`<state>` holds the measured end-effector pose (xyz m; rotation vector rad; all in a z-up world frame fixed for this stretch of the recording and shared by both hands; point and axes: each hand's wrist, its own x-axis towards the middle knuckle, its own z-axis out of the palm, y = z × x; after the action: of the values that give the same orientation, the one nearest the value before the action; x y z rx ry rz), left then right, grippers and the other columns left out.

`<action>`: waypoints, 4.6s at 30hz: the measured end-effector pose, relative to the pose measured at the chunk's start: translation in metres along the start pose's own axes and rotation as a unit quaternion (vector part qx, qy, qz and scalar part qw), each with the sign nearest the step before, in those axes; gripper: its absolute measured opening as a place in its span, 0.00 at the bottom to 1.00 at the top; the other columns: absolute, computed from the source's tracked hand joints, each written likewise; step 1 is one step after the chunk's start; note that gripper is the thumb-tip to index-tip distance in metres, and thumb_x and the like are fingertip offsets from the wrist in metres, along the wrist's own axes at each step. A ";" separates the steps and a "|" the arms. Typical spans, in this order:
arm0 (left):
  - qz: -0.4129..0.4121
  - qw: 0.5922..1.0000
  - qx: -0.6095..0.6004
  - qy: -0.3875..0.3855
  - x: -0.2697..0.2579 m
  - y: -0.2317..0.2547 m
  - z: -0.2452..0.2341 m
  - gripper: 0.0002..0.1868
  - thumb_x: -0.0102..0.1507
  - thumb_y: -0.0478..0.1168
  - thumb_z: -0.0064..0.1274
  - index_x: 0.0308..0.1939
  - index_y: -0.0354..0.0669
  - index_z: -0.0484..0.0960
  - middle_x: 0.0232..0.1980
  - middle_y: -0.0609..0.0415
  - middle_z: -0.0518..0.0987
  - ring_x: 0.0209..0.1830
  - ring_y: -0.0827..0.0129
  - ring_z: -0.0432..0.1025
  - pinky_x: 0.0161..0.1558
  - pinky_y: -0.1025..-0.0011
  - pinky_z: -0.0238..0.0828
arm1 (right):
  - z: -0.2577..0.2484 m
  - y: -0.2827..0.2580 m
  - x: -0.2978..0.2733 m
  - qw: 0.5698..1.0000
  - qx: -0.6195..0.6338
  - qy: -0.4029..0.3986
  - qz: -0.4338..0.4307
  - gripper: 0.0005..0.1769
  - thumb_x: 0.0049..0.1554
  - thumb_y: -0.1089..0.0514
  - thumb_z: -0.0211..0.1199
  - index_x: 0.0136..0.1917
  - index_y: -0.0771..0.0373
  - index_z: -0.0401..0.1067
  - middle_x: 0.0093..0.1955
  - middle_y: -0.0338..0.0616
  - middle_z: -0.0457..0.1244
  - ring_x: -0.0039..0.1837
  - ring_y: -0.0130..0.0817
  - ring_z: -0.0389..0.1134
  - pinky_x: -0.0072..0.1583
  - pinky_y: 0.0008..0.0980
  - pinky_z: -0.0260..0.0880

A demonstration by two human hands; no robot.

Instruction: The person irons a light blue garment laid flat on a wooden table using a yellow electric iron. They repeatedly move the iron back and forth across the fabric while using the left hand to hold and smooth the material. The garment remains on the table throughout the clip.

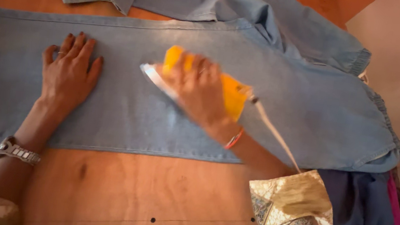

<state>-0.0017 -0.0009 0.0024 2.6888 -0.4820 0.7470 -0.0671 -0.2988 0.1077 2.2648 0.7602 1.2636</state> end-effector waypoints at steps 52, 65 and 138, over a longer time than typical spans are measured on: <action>0.025 1.000 0.007 0.017 -0.002 -0.010 0.017 0.23 0.76 0.46 0.46 0.67 0.30 0.72 0.75 0.34 0.70 0.77 0.42 0.60 0.68 0.39 0.51 | 0.038 -0.016 0.003 0.951 0.267 0.131 0.084 0.23 0.55 0.62 0.64 0.65 0.65 0.70 0.60 0.48 0.64 0.60 0.44 0.68 0.63 0.46 0.63; 0.006 1.000 0.017 0.007 -0.002 -0.009 0.020 0.25 0.75 0.47 0.44 0.70 0.32 0.72 0.75 0.35 0.69 0.77 0.43 0.59 0.68 0.38 0.49 | 0.079 -0.019 0.018 0.981 0.127 0.074 0.128 0.25 0.55 0.59 0.61 0.66 0.67 0.68 0.59 0.50 0.63 0.60 0.47 0.63 0.62 0.49 0.59; -0.006 0.998 0.056 -0.004 0.005 0.000 0.011 0.27 0.70 0.49 0.41 0.68 0.37 0.72 0.74 0.40 0.69 0.75 0.48 0.61 0.68 0.41 0.54 | 0.076 0.090 -0.046 0.970 -0.018 -0.041 0.240 0.26 0.54 0.53 0.61 0.64 0.66 0.67 0.55 0.53 0.63 0.59 0.51 0.62 0.63 0.49 0.57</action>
<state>0.0074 -0.0059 -0.0034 2.7970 -0.4374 0.7833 0.0009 -0.4048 0.0964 2.5422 0.1536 1.3576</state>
